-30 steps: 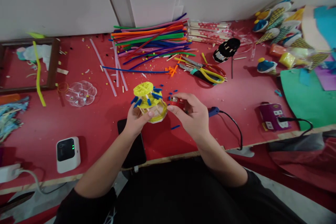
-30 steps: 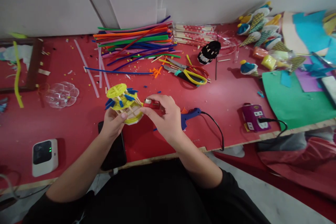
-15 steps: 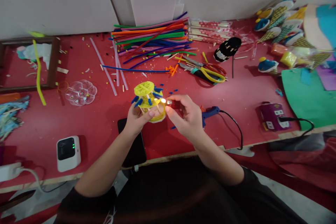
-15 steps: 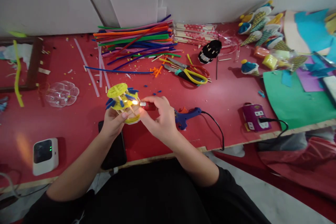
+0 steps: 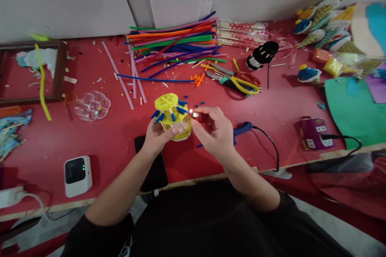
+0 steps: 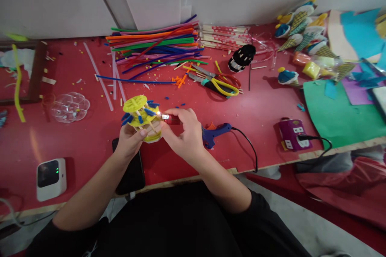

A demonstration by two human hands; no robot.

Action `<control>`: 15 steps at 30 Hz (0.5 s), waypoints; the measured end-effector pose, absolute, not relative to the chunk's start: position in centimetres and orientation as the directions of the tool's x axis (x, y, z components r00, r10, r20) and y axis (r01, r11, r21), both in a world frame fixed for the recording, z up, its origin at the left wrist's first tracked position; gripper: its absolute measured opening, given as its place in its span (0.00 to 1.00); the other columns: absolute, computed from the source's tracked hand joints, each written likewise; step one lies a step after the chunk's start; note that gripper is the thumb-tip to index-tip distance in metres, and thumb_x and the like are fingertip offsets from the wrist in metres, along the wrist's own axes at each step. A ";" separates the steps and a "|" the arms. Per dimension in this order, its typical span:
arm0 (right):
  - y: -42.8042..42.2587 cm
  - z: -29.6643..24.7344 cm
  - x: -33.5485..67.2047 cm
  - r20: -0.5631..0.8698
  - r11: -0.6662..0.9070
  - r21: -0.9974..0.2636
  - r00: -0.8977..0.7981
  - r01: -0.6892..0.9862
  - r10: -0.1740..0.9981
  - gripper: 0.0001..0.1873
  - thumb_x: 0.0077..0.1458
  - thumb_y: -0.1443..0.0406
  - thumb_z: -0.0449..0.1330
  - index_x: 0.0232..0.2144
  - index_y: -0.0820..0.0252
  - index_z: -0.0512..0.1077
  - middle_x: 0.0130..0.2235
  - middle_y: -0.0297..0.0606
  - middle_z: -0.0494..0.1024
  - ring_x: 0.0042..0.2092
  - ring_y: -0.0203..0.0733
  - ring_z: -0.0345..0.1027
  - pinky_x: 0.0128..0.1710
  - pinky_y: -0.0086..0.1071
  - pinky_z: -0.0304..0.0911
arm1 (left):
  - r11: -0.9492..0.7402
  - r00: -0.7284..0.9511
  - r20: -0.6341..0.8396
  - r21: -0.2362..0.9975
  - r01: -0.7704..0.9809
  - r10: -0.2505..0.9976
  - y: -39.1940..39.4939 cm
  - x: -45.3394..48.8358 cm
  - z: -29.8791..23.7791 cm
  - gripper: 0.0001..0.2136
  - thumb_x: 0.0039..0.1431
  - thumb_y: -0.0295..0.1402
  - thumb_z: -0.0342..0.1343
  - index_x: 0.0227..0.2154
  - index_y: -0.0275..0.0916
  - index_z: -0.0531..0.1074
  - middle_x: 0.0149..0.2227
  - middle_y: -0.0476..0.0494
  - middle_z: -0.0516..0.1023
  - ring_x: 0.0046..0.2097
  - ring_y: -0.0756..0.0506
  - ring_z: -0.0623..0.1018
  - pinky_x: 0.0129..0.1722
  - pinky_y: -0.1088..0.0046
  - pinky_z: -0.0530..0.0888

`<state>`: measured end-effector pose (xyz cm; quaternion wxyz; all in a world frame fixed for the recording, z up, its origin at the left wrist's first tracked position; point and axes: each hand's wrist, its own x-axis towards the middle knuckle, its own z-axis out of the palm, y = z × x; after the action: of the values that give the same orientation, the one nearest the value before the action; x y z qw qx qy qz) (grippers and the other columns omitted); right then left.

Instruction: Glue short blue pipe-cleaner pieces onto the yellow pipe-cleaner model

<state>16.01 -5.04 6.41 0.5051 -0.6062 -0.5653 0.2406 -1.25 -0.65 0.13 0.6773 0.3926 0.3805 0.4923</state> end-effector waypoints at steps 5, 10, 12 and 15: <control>-4.9 6.2 15.8 0.234 0.113 -0.922 0.299 0.371 0.925 0.09 0.58 0.61 0.63 0.41 0.54 0.74 0.39 0.37 0.81 0.40 0.42 0.75 0.43 0.40 0.73 | 0.212 0.214 -0.140 0.907 -0.365 0.967 -0.6 -1.2 0.1 0.25 0.38 0.42 0.79 0.41 0.45 0.80 0.42 0.43 0.87 0.44 0.37 0.87 0.47 0.56 0.84; -4.0 5.2 18.2 0.213 0.013 -0.910 0.438 0.415 0.873 0.15 0.61 0.52 0.62 0.45 0.54 0.72 0.41 0.37 0.79 0.41 0.42 0.74 0.40 0.37 0.72 | 0.210 0.200 -0.143 0.906 -0.369 0.969 -0.6 -1.3 0.0 0.26 0.37 0.42 0.79 0.40 0.44 0.79 0.41 0.42 0.87 0.43 0.37 0.87 0.47 0.56 0.84; -3.7 4.6 20.4 0.249 -0.029 -0.832 0.420 0.554 0.873 0.15 0.63 0.53 0.60 0.47 0.54 0.72 0.43 0.40 0.79 0.42 0.44 0.73 0.41 0.40 0.72 | 0.208 0.210 -0.139 0.910 -0.358 0.968 -0.6 -1.3 -0.1 0.27 0.37 0.43 0.79 0.42 0.43 0.79 0.41 0.41 0.87 0.43 0.36 0.87 0.47 0.56 0.84; -3.4 3.6 24.2 0.245 -0.085 -0.653 0.316 0.753 0.917 0.13 0.61 0.60 0.59 0.47 0.55 0.75 0.47 0.46 0.77 0.46 0.50 0.73 0.45 0.47 0.72 | 0.189 0.224 -0.116 0.921 -0.341 0.968 -0.5 -1.2 0.0 0.28 0.37 0.42 0.79 0.44 0.43 0.79 0.41 0.41 0.87 0.42 0.37 0.87 0.45 0.60 0.84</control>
<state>24.24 -3.38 3.57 0.3588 -0.7275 -0.5736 0.1143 -1.21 -0.52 0.00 0.6682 0.4068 0.3848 0.4898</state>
